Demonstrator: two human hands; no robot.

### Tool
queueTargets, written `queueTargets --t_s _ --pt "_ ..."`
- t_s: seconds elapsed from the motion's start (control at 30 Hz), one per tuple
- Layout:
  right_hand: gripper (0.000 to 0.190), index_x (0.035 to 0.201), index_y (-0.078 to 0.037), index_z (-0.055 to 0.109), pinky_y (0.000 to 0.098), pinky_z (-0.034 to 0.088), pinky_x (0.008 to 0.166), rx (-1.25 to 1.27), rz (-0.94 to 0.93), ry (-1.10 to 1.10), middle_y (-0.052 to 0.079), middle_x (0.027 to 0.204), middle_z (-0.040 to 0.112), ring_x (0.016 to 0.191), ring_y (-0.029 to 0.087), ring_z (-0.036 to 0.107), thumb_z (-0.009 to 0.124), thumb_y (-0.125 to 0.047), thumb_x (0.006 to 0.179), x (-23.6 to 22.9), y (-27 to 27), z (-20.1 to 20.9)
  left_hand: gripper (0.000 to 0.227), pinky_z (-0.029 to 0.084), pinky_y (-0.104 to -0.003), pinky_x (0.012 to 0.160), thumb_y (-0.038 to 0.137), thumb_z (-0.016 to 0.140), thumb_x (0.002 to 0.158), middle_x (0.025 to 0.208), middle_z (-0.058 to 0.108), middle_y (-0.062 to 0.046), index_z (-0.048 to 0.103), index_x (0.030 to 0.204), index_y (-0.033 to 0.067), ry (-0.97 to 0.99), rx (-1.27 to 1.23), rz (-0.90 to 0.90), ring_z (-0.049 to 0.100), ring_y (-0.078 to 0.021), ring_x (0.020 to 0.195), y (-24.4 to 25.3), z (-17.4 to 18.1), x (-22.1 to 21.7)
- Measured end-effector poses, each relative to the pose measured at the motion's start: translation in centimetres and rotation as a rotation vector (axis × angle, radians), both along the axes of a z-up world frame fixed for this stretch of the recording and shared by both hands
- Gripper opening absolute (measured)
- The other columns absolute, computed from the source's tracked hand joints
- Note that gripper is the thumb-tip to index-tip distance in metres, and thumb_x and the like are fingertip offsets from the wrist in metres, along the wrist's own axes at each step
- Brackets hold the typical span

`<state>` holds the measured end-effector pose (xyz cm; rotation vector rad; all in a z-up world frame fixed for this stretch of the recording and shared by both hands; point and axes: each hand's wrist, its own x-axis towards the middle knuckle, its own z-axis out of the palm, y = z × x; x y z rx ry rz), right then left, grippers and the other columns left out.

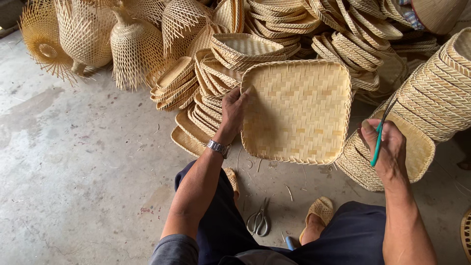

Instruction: The person trims the edges of woven bamboo trays using scissors, handling each tray one at a time and rotating them to reach all sides before placing them back into stacks.

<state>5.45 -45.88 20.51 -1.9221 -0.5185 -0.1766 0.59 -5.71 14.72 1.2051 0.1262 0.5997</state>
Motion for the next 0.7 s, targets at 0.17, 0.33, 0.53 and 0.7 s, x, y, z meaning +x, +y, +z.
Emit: queueTargets --t_s 0.17,0.33,0.53,0.7 --pt "0.049 0.12 0.007 0.062 0.03 0.056 0.085 0.188 0.123 0.145 0.012 0.1 0.069 0.091 0.018 0.068 0.065 -0.041 0.107 0.3 0.4 -0.3 0.019 0.055 -0.024 0.074 0.021 0.065 0.094 0.095 0.072 0.004 0.071 0.11 0.0114 -0.04 -0.244 -0.005 0.062 -0.0052 0.085 0.4 0.9 -0.3" --pt "0.038 0.12 0.007 0.062 0.0336 0.057 0.087 0.371 0.237 0.289 0.016 0.108 0.071 0.095 0.02 0.069 0.067 -0.027 0.104 0.8 1.3 -1.1 0.018 0.052 -0.027 0.075 0.022 0.065 0.105 0.097 0.062 0.004 0.069 0.118 0.0096 -0.182 -0.319 0.016 0.056 -0.0071 0.087 0.4 1.4 -0.8" --pt "0.032 0.119 0.006 0.062 0.033 0.057 0.088 0.402 0.298 0.287 0.016 0.109 0.071 0.097 0.02 0.069 0.069 -0.019 0.101 0.8 2.3 -1.8 0.016 0.057 -0.034 0.079 0.017 0.057 0.107 0.108 0.061 0.0 0.06 0.122 0.0113 -0.251 -0.517 -0.078 0.06 -0.0131 0.093 -0.5 0.8 -0.5" --pt "0.035 0.115 0.006 0.064 0.0322 0.058 0.083 0.415 0.2 0.278 0.015 0.105 0.071 0.092 0.019 0.07 0.071 -0.026 0.102 0.4 4.1 -1.6 0.022 0.055 -0.034 0.091 0.015 0.054 0.108 0.12 0.061 0.0 0.061 0.128 0.01 -0.157 -0.515 -0.017 0.055 -0.0125 0.108 -1.6 0.4 -0.3"
